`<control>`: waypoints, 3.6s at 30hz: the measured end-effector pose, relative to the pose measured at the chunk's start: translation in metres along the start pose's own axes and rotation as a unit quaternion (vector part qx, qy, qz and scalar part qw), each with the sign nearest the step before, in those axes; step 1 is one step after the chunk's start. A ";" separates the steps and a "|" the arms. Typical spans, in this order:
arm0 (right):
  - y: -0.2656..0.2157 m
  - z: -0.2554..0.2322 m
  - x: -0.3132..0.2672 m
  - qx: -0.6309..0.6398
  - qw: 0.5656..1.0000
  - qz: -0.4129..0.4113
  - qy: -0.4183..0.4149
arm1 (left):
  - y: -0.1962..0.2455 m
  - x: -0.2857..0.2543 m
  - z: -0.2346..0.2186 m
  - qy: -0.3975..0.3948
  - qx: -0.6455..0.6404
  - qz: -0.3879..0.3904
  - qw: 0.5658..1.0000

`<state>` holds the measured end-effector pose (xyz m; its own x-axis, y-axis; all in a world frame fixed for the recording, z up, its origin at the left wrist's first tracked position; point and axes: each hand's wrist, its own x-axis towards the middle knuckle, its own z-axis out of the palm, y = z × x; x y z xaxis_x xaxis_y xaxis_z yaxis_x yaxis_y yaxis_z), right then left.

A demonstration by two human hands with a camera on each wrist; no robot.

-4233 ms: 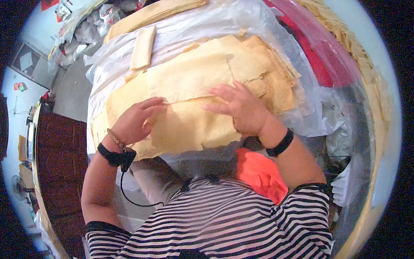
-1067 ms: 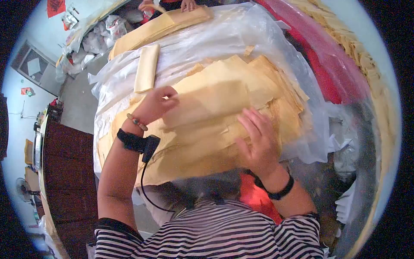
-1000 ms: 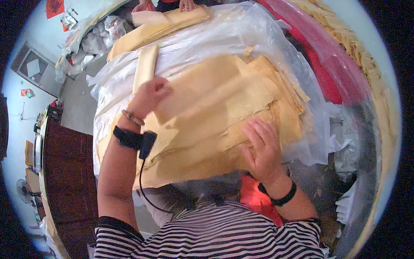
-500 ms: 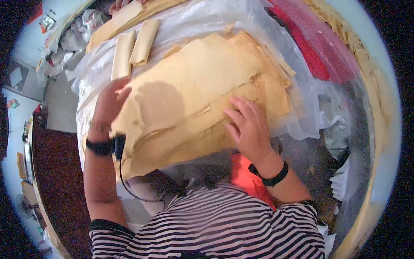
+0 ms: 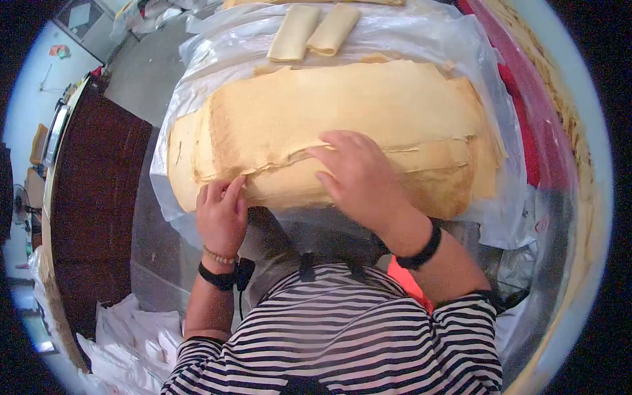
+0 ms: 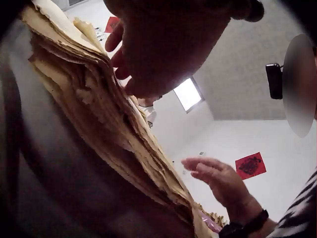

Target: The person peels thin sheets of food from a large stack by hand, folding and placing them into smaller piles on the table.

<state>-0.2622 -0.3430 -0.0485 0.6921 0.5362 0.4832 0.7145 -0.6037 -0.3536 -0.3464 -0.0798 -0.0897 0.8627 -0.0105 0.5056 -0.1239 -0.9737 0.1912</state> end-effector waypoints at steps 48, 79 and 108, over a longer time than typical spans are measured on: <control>0.113 -0.072 -0.081 -0.090 0.971 0.088 0.204 | 0.158 0.175 0.101 -0.247 -0.292 0.016 0.924; 0.145 -0.007 0.005 -0.105 0.987 0.122 -0.005 | 0.148 0.177 0.110 -0.042 -0.135 0.123 0.982; 0.084 0.007 0.052 -0.085 0.993 0.076 -0.021 | 0.009 0.205 0.004 0.154 -0.631 -0.207 0.732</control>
<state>-0.1653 -0.3620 -0.0585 0.7968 0.4537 0.3991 0.5767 -0.7682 -0.2779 -0.1684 -0.0913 0.0119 0.8274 0.4669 0.3120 -0.4039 0.1086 0.9083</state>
